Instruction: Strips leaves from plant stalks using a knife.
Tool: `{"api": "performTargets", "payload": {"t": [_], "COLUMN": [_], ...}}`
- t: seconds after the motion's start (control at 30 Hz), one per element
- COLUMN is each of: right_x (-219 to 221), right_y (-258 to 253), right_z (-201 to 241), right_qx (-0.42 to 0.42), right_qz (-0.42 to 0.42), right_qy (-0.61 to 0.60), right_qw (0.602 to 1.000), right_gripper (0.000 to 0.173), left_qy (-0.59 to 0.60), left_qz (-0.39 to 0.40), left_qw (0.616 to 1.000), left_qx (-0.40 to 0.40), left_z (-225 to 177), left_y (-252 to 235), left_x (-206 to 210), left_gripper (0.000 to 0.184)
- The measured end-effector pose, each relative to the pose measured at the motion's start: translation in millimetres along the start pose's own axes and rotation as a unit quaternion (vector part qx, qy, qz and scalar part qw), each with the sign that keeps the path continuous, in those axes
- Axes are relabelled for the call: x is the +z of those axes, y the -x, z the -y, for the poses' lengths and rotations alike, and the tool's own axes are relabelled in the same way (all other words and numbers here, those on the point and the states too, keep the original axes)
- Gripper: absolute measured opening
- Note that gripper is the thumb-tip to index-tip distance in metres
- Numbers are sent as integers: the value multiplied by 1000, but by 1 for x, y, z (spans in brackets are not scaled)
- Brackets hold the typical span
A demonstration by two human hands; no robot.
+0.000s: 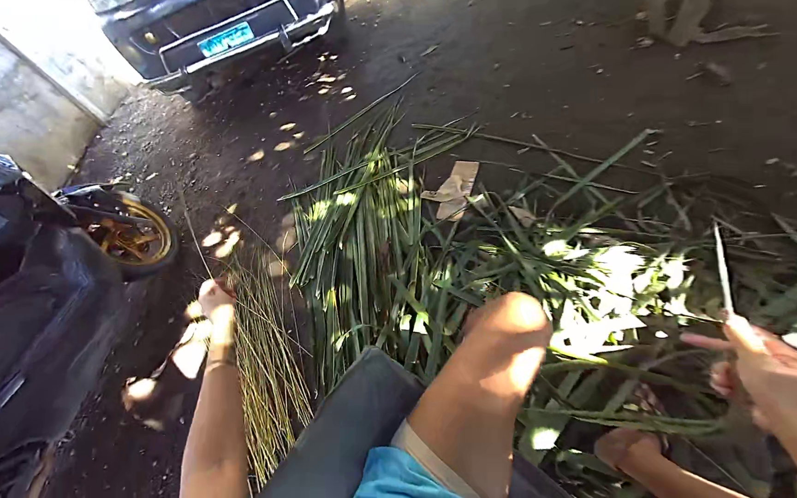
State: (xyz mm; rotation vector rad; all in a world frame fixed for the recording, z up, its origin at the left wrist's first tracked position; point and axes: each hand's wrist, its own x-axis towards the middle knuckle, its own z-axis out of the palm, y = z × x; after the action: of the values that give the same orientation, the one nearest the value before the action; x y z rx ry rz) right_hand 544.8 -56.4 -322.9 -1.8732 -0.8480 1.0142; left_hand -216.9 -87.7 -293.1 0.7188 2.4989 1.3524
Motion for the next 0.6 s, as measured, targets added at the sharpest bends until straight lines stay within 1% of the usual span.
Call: {"api": "performTargets", "payload": {"t": [0.03,0.1,0.17,0.2,0.23,0.27,0.33,0.37,0.4,0.43,0.47,0.5,0.53,0.57,0.6], "right_x": [-1,-3,-2,-1,-1,-2,-4,-3,-2,2,5,5,4,2,2], "right_y": [-2,-7,-9,-8,-8,-9,-16,-21,-24,-27,-30,-32,-32,-28,-21], "right_z": [-5,-15,-24,-27,-31,-36,-47,-51,-54,-57,-62,-67,-69,-70,-64], "right_qx": [13,56,104,129,152,172,218,239,254,271,285,291,286,270,240], "right_qz": [2,6,-1,-5,-6,-1,14,30,47,55,63,76,99,135,184], "right_qy": [12,37,41,39,37,37,24,12,-3,-16,-20,-18,-15,-9,1], "right_qw": [1000,998,994,991,988,984,976,971,966,961,956,953,953,953,953], "right_gripper": [49,54,59,60,62,64,65,61,48,33,23,18,14,17,24], "left_qy": [-12,-19,-55,-98,-155,-213,-264,-281,-298,-299,-287,-265,-244,-227,-214], "left_qz": [13,25,25,17,8,2,1,23,67,133,209,289,357,410,442], "left_qw": [999,997,993,988,977,963,946,942,937,934,927,914,898,881,870], "left_qx": [-35,-73,-103,-122,-146,-163,-187,-184,-167,-142,-117,-99,-82,-62,-37], "left_z": [35,96,143,153,154,156,161,165,170,176,181,183,183,180,176], "left_y": [-5,-4,-4,-1,3,6,15,22,31,40,50,60,73,86,99], "left_x": [0,-4,-7,-6,-4,2,27,47,70,97,127,159,191,219,243], "left_gripper": [40,36,36,37,43,54,84,87,79,64,47,39,36,34,33]}}
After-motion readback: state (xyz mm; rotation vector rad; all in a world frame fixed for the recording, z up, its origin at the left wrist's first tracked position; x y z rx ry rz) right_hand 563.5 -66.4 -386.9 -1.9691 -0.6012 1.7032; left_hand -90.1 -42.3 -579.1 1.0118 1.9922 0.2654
